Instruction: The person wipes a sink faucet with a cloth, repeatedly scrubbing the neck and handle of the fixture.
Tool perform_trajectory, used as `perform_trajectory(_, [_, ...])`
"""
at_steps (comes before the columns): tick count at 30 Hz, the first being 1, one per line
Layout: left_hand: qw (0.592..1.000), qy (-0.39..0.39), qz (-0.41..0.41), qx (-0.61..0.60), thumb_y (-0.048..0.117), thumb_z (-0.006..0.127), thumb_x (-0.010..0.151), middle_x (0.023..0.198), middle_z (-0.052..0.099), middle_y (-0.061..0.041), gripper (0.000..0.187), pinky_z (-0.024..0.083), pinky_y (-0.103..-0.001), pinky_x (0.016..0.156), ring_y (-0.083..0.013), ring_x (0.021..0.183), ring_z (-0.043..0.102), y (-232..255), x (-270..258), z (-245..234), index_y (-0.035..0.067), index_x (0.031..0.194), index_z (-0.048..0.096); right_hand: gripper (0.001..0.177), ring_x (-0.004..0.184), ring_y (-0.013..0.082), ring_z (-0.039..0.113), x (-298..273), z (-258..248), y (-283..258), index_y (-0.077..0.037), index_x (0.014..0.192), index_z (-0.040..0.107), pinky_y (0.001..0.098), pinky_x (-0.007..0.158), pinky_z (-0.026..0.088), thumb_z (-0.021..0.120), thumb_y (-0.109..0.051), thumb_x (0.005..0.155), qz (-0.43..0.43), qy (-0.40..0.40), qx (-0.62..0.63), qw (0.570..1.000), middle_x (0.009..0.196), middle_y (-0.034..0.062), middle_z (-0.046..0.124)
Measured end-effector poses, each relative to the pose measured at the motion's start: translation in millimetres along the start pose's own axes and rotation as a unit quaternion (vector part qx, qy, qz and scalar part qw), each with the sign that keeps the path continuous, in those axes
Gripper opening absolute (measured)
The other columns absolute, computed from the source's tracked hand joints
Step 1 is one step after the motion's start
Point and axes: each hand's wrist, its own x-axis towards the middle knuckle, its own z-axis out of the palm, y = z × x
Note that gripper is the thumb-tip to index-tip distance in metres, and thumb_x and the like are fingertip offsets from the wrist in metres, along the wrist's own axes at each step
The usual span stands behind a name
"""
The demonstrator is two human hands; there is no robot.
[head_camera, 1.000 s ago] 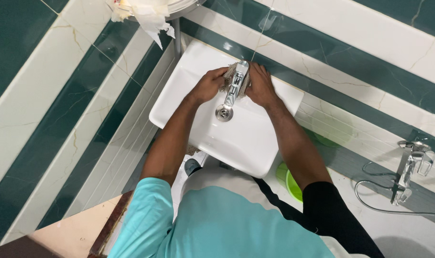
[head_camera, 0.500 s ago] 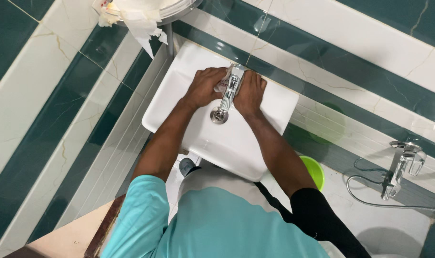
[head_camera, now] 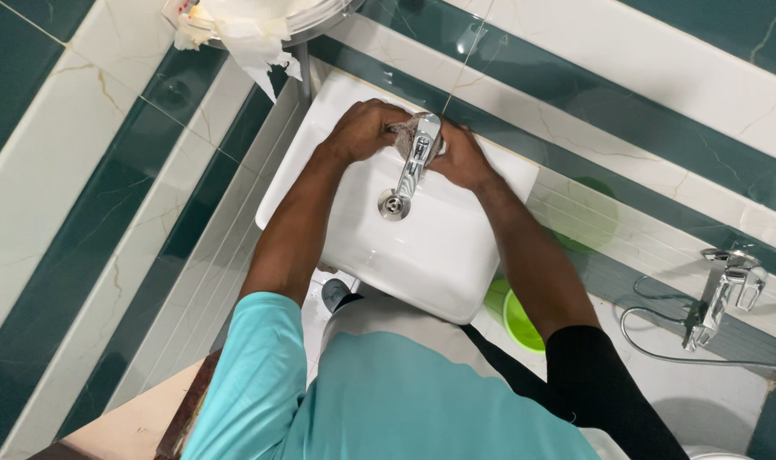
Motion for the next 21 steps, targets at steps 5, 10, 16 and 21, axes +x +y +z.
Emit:
perform_trajectory(5, [0.976, 0.206, -0.054, 0.044, 0.006, 0.087, 0.071, 0.125, 0.063, -0.018, 0.061, 0.046, -0.046, 0.099, -0.0359, 0.116, 0.057, 12, -15, 13, 0.005, 0.128, 0.064, 0.051, 0.12, 0.0336, 0.065, -10, 70, 12, -0.003, 0.126, 0.059, 0.0482, 0.106, 0.049, 0.083, -0.02, 0.085, -0.034, 0.264, -0.053, 0.963, 0.121, 0.0153, 0.068])
perform_trajectory(10, [0.968, 0.216, -0.108, -0.068, 0.003, 0.073, 0.086, 0.109, 0.07, -0.015, 0.041, 0.054, -0.039, 0.089, -0.0286, 0.1, 0.069, 18, -13, 40, 0.007, 0.126, 0.065, 0.046, 0.11, 0.0391, 0.057, -5, 76, 16, -0.001, 0.117, 0.058, 0.0517, 0.097, 0.041, 0.086, -0.023, 0.088, -0.059, 0.364, -0.169, 0.914, 0.111, 0.0177, 0.062])
perform_trajectory(16, [0.92, 0.22, -0.11, -0.306, -0.002, 0.052, 0.097, 0.102, 0.075, -0.009, 0.038, 0.057, -0.032, 0.081, -0.02, 0.089, 0.073, -16, -1, 69, 0.005, 0.131, 0.066, 0.052, 0.118, 0.0363, 0.062, 1, 23, -7, -0.001, 0.128, 0.056, 0.0445, 0.101, 0.05, 0.079, -0.012, 0.083, -0.038, 0.15, -0.089, 0.984, 0.122, 0.0182, 0.066])
perform_trajectory(21, [0.873, 0.349, -0.059, -0.336, 0.016, 0.064, 0.105, 0.119, 0.062, -0.008, 0.033, 0.055, -0.034, 0.092, -0.0188, 0.1, 0.067, -5, 16, 63, -0.002, 0.132, 0.064, 0.068, 0.125, 0.0251, 0.059, 14, -21, -1, -0.002, 0.142, 0.05, 0.0382, 0.108, 0.045, 0.075, 0.0, 0.079, -0.008, -0.146, 0.025, 0.989, 0.13, 0.0094, 0.066])
